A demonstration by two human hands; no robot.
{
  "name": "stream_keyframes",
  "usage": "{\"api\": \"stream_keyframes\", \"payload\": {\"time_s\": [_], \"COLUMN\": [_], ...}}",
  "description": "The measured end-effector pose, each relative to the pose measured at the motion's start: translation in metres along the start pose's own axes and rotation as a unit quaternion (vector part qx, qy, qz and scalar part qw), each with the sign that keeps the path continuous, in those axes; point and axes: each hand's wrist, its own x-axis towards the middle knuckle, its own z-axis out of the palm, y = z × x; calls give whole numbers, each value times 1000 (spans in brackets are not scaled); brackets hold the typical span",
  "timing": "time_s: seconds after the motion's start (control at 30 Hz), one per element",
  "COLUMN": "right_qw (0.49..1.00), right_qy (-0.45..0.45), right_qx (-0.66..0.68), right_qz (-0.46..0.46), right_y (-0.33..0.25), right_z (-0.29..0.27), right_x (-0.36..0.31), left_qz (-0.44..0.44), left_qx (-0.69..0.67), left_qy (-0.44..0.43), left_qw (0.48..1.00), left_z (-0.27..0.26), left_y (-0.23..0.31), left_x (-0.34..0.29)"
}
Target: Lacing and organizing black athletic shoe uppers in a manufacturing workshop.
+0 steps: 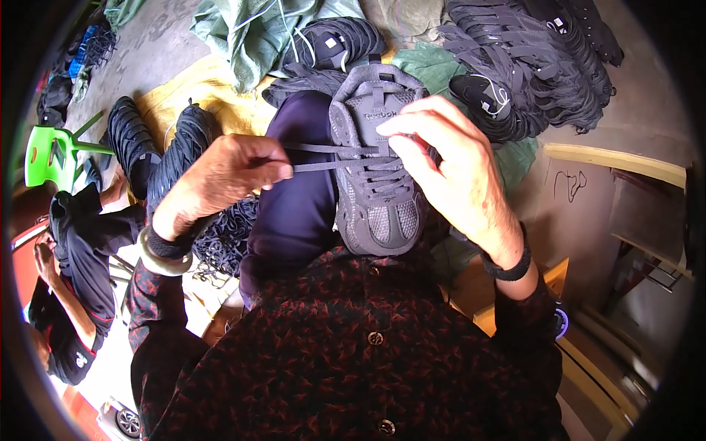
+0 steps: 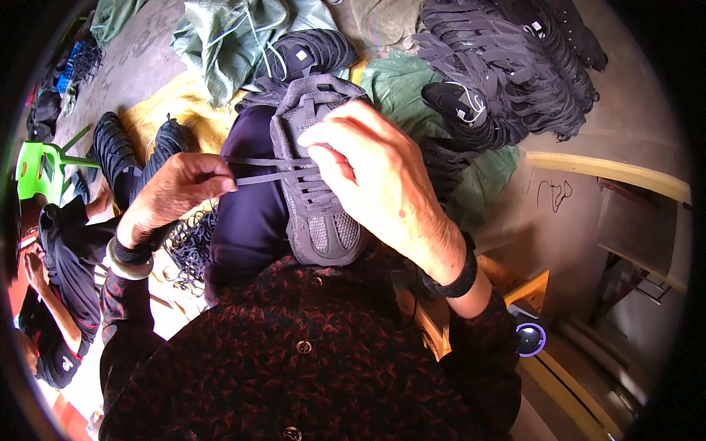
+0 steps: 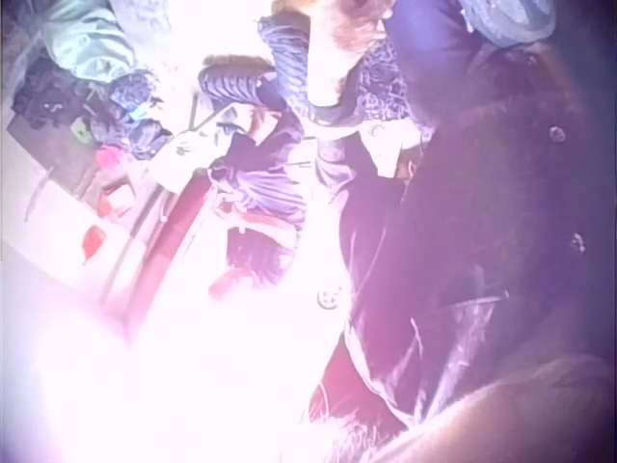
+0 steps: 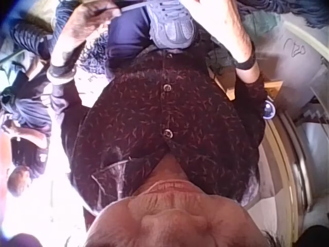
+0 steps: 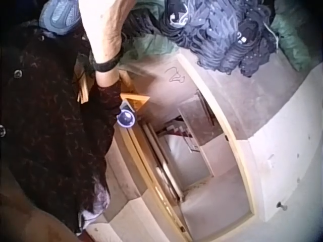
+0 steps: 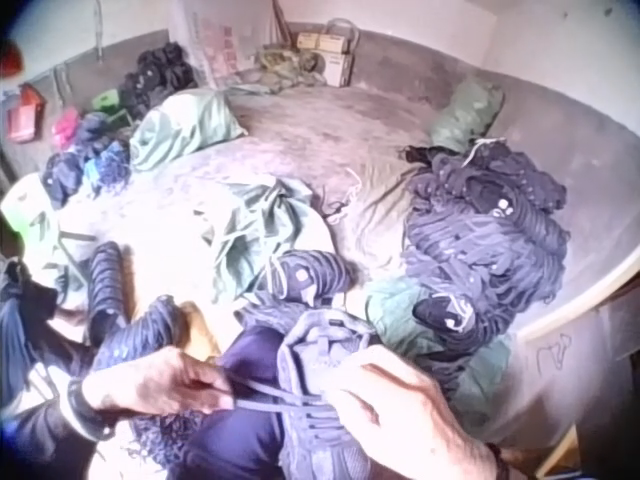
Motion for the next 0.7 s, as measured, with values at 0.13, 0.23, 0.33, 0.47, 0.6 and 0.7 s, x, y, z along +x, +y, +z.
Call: {"api": "stream_keyframes", "payload": {"time_s": [0.13,0.23,0.33,0.47,0.6,0.7], "right_qw": [987,969,934,890,886,912], "right_qy": [-63,-158,-301,-400,-429,-389], "right_qx": [-44,63,163,202,162,114], "right_qz": [-141,-180,-103,-83,-72,-64], "right_y": [-5,-11,-14,-14,-14,-10], "right_z": [5,23,39,47,40,10], "right_x": [32,49,67,81,79,74], "left_qz": [25,100,151,204,207,210], "left_qx": [-112,-142,-100,-116,-66,-23], "left_qy": [-39,-41,-51,-46,-50,-17], "left_qw": [993,984,982,971,975,977], "left_z": [-15,-4,0,1,-5,-4], "left_y": [3,11,23,34,29,15], "left_x": [-30,-40,-41,-40,-46,-50]}}
